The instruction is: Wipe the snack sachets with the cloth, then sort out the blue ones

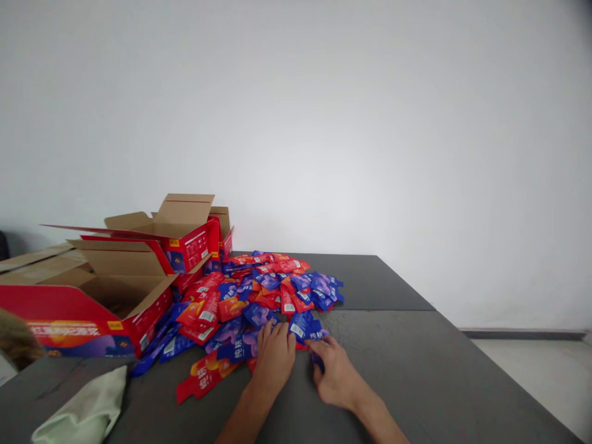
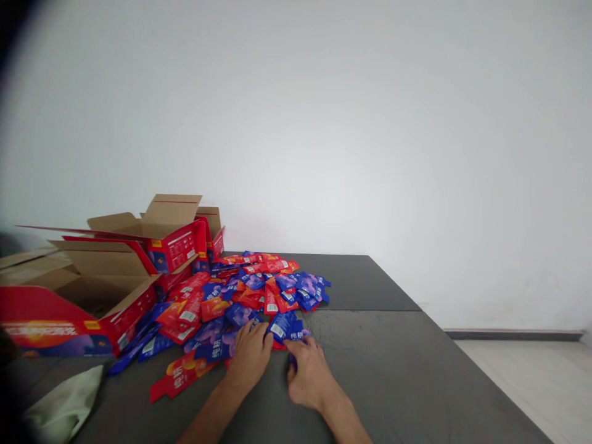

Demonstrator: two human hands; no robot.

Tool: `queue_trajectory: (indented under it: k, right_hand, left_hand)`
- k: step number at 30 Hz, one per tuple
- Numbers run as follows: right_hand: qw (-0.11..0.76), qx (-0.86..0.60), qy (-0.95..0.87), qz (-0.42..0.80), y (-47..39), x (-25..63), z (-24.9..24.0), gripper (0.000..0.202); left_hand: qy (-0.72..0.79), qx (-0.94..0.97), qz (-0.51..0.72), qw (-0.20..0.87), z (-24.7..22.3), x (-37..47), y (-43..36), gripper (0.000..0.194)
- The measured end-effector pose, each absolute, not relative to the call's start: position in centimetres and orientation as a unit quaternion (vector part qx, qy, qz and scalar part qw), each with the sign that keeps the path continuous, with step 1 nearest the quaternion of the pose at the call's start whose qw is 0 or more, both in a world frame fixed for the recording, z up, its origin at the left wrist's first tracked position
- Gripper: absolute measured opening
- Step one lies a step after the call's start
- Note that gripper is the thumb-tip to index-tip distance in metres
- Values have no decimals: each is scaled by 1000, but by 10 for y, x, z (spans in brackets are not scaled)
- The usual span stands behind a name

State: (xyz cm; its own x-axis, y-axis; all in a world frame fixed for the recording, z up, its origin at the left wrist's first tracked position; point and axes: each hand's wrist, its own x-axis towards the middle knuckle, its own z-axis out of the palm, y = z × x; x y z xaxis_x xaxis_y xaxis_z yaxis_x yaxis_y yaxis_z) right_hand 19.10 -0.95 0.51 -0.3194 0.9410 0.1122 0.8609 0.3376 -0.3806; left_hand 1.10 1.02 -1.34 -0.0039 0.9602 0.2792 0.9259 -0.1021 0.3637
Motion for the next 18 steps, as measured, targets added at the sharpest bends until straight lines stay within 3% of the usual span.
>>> queue_trajectory:
  k: [4,10,18]
  right_hand:
    - [187,-535,-812,138,-9,186,2,53]
    - [279,-566,-769,99,4,185,-23,41]
    - [276,-612,-734,103,10,191,-31,43]
  left_hand:
    - [627,739,241,59,-24,20,8,49]
    - [592,746,294,78,-22,25,12,31]
    - [629,671,380,96,-10,16,8,23]
